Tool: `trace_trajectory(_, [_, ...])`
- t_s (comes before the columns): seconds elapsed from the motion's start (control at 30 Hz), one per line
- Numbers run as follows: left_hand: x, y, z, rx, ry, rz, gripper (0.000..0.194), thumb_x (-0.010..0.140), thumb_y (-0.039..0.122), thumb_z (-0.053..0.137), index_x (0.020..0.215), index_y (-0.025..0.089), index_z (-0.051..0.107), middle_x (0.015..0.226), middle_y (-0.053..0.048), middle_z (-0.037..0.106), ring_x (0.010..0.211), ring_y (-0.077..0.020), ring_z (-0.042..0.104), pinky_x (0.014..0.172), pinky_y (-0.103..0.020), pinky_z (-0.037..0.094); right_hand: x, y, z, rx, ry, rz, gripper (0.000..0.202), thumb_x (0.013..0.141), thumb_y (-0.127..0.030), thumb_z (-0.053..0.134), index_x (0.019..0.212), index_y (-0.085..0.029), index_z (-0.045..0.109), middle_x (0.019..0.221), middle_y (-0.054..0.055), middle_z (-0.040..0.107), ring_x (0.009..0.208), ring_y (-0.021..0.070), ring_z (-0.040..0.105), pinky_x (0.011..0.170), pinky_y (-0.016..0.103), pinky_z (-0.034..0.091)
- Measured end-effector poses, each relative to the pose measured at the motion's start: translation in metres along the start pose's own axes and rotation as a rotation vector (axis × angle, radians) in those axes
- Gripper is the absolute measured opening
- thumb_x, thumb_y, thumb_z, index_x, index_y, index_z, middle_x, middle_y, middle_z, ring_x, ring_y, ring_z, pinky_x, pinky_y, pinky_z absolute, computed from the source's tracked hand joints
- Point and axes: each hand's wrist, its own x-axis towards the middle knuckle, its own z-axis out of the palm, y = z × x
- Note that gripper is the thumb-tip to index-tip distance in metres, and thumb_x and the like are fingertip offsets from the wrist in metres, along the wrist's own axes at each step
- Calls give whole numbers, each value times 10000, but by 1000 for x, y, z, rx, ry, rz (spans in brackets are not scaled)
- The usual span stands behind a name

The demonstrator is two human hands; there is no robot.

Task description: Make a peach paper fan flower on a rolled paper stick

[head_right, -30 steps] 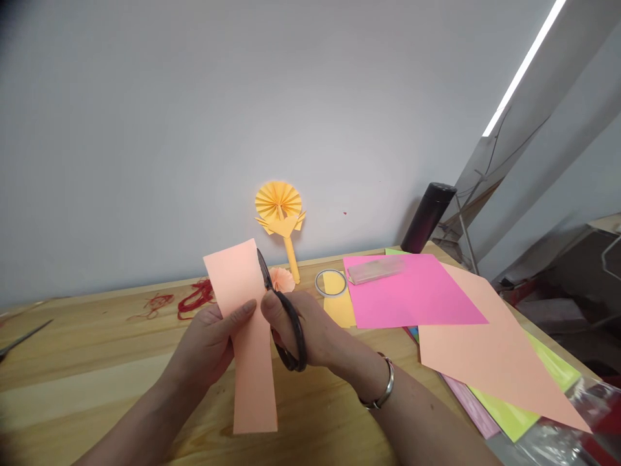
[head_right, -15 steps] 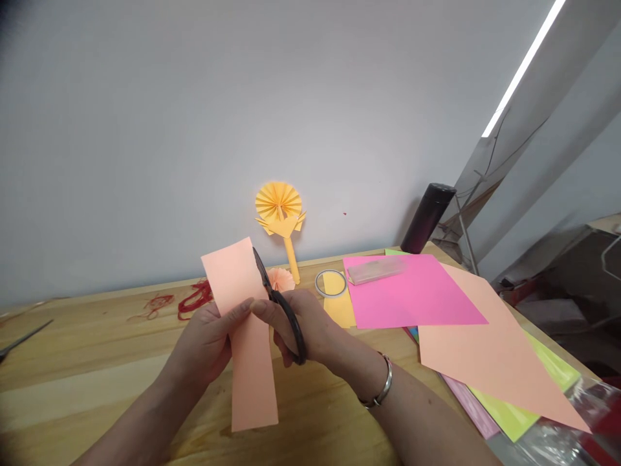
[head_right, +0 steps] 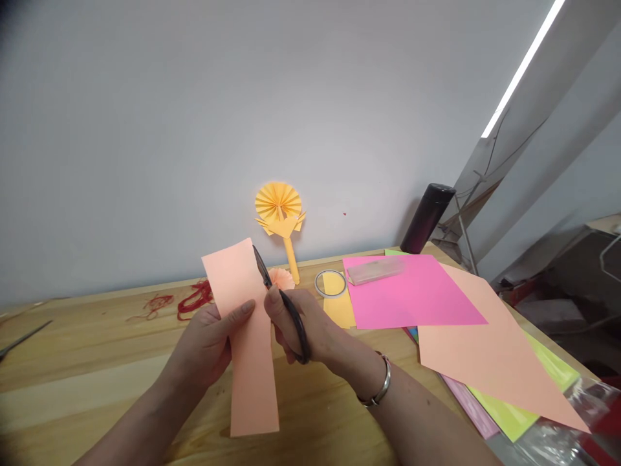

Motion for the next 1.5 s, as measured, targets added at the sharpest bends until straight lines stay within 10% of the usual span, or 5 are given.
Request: trace_trajectory(1.5, [0, -6, 0, -6, -117, 0, 204, 818, 268, 575, 898, 132, 705, 805, -113, 725, 711, -254, 672, 624, -357, 525, 7, 20, 8, 31, 45, -70, 710, 859, -668, 188, 396, -167, 381, 306, -3, 378, 286, 75, 415, 342, 192, 335])
